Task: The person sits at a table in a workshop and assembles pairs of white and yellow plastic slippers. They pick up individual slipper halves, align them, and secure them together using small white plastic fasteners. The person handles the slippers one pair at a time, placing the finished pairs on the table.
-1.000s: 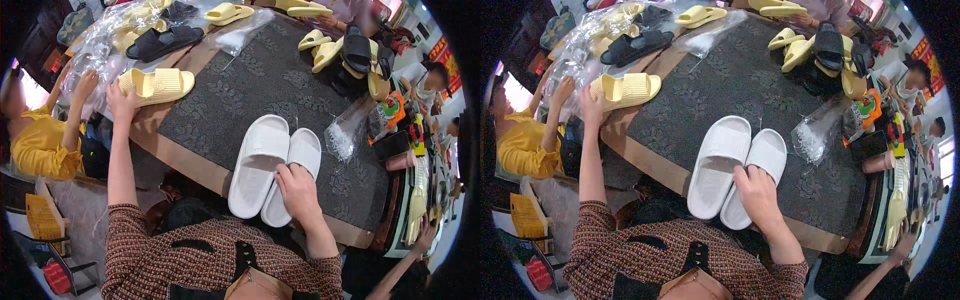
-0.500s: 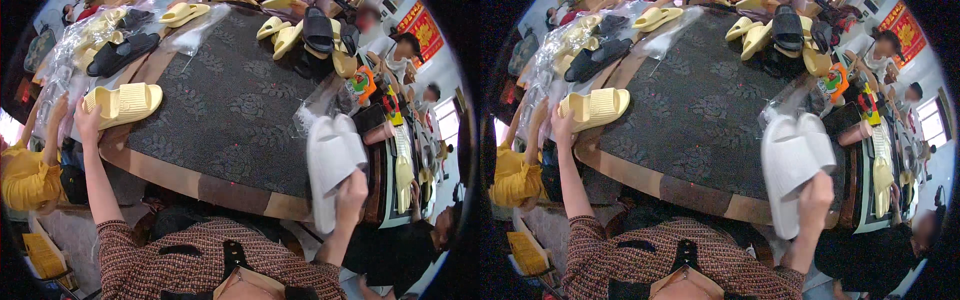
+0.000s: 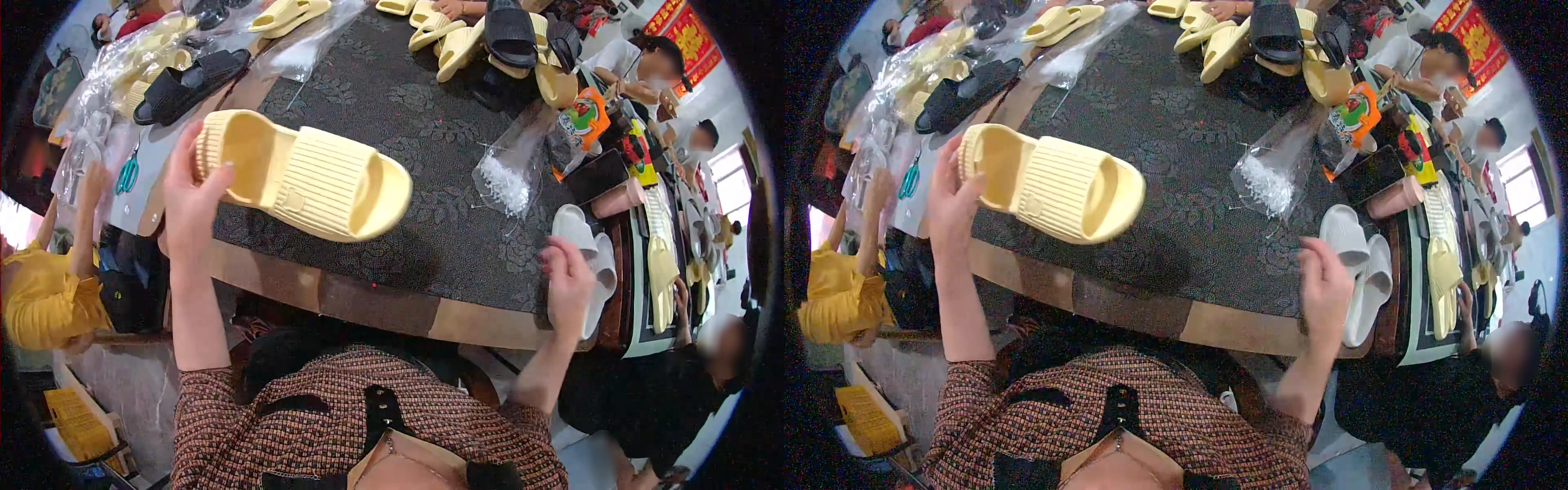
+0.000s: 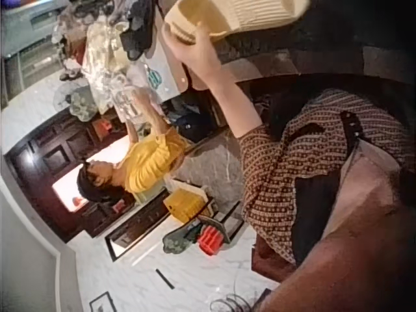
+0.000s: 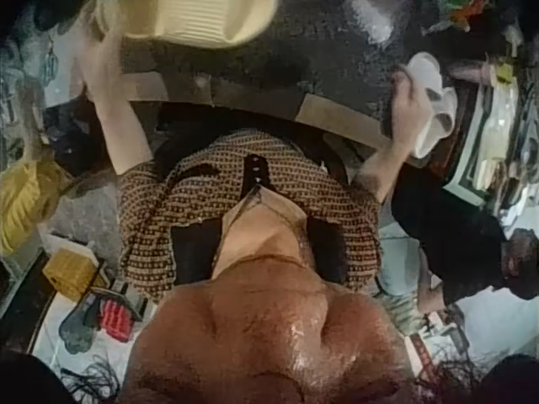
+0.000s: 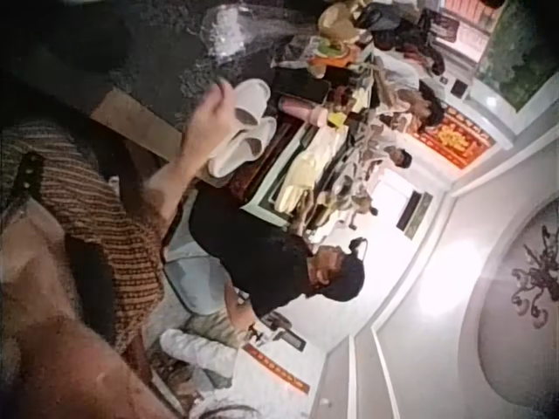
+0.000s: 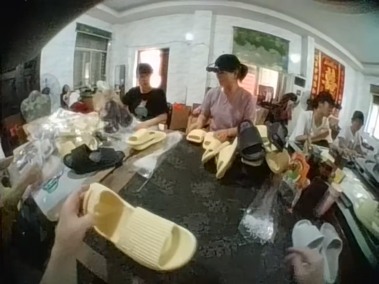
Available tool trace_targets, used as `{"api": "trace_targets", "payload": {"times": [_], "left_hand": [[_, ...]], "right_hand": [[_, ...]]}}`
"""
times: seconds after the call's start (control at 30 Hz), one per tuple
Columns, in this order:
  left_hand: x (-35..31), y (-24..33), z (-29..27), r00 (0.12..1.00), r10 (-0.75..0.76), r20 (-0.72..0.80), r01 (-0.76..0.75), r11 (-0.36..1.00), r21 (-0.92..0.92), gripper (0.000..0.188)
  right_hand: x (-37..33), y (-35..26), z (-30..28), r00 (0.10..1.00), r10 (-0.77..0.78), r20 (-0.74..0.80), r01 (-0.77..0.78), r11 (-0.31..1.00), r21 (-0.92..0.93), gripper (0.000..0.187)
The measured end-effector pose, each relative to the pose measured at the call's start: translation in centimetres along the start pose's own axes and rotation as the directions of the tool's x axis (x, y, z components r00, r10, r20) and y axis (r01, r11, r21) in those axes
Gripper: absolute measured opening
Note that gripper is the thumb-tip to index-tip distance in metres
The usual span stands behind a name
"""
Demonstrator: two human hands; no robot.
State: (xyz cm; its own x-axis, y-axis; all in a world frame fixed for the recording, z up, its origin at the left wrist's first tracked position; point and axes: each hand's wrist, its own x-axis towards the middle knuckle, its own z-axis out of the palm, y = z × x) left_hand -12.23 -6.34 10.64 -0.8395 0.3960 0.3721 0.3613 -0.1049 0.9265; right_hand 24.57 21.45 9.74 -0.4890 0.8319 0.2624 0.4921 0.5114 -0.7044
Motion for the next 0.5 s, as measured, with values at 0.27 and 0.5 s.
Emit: {"api": "trace_targets", "payload": {"times": [0.27,0.5], "left_hand": [[-3.6,0.8,5.4,0.988,0.154,0.013,-0.153,0.954,0.257,0.066],[-4.5,0.6,5.5,0.967,0.249,0.057,-0.253,0.903,0.347,0.064]], "right_hand": [[-1.1,-6.0,9.6,0.894,-0.148,0.423,-0.224,0.671,0.707,0.053],[-0.9,-6.0,11.7,0.924,-0.04,0.381,-0.268,0.644,0.716,0.045]]}}
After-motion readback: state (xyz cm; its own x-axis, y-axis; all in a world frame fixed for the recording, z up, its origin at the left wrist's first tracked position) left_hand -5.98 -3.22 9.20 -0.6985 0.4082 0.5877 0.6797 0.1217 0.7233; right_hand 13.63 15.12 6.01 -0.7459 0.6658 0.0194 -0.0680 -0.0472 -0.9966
